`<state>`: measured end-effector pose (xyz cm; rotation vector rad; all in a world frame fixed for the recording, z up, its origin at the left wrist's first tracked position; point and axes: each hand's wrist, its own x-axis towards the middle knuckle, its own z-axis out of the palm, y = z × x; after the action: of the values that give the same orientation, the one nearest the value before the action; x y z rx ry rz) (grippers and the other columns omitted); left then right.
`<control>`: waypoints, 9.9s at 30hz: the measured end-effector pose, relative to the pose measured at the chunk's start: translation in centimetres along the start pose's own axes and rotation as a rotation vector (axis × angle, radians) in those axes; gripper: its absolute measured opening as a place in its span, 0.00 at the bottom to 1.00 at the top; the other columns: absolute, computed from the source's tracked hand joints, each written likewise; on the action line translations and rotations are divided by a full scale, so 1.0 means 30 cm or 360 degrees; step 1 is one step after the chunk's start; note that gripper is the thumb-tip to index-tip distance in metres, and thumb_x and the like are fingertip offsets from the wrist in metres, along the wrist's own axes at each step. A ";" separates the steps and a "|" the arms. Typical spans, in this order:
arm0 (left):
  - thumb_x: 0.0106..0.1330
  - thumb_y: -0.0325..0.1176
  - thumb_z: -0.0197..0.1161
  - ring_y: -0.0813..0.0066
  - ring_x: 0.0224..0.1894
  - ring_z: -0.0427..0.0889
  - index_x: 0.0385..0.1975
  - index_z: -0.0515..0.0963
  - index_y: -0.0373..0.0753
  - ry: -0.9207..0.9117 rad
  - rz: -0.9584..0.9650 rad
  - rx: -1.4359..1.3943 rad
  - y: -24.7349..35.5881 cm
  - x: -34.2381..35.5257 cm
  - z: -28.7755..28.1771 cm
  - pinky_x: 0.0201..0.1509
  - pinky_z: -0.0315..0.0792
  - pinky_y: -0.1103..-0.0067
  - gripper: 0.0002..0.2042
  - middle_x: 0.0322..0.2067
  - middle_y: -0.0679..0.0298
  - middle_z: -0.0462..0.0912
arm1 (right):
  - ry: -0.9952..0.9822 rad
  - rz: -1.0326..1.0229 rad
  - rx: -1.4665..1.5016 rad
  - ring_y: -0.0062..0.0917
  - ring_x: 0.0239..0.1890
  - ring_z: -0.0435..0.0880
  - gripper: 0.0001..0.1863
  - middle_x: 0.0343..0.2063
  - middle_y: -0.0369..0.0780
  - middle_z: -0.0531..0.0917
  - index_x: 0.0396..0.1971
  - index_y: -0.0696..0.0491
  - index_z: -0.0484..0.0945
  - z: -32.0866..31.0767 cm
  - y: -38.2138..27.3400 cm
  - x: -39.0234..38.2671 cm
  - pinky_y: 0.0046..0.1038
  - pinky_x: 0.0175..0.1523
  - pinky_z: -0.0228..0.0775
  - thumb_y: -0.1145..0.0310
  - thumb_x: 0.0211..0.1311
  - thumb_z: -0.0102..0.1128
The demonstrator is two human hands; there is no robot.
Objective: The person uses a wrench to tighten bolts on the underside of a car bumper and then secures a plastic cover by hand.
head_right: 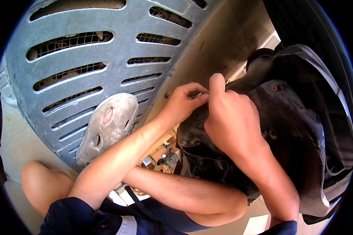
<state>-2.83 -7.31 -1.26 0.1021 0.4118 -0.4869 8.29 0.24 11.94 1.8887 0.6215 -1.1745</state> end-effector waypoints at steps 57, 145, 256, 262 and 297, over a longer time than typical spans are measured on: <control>0.68 0.28 0.50 0.42 0.46 0.72 0.37 0.68 0.32 -0.0264 0.0418 0.0775 0.042 0.052 0.009 0.48 0.67 0.61 0.06 0.39 0.45 0.75 | 0.0012 0.0007 0.0096 0.51 0.24 0.79 0.17 0.21 0.53 0.78 0.38 0.60 0.65 0.010 -0.006 -0.017 0.45 0.28 0.71 0.82 0.44 0.53; 0.73 0.46 0.46 0.86 0.11 0.51 0.34 0.69 0.36 0.1882 -0.0056 0.0653 0.962 -0.913 -0.368 0.12 0.47 0.85 0.17 0.16 0.72 0.61 | 0.0362 -0.0491 0.1715 0.48 0.37 0.79 0.09 0.31 0.53 0.79 0.40 0.60 0.70 -0.121 -0.049 -0.380 0.37 0.42 0.71 0.74 0.61 0.52; 0.56 0.18 0.49 0.52 0.60 0.72 0.61 0.66 0.32 -0.0178 -0.0215 0.1093 -0.318 -0.353 -0.038 0.63 0.66 0.70 0.28 0.55 0.44 0.75 | 0.1075 0.0349 0.0364 0.35 0.34 0.83 0.09 0.35 0.48 0.83 0.41 0.63 0.77 0.505 0.057 -0.778 0.28 0.40 0.76 0.82 0.63 0.50; 0.48 0.15 0.45 0.59 0.63 0.70 0.63 0.65 0.32 -0.0373 -0.0286 0.0555 -0.383 -0.324 -0.125 0.65 0.62 0.77 0.34 0.58 0.44 0.73 | 0.0957 0.0280 0.0295 0.32 0.29 0.80 0.10 0.28 0.47 0.81 0.41 0.63 0.76 0.533 0.075 -0.754 0.28 0.35 0.72 0.83 0.63 0.48; 0.52 0.18 0.52 0.45 0.44 0.73 0.36 0.69 0.30 0.0404 0.0011 0.0963 -0.355 -0.278 -0.067 0.49 0.68 0.59 0.11 0.37 0.41 0.72 | -0.1117 0.0710 0.3397 0.22 0.44 0.76 0.16 0.41 0.39 0.77 0.43 0.56 0.74 1.235 -0.366 -0.270 0.26 0.46 0.70 0.58 0.69 0.48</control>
<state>-15.30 -12.70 0.32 0.7556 0.5009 -0.5819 -21.90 -24.52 6.17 2.2580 -2.1507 -2.1476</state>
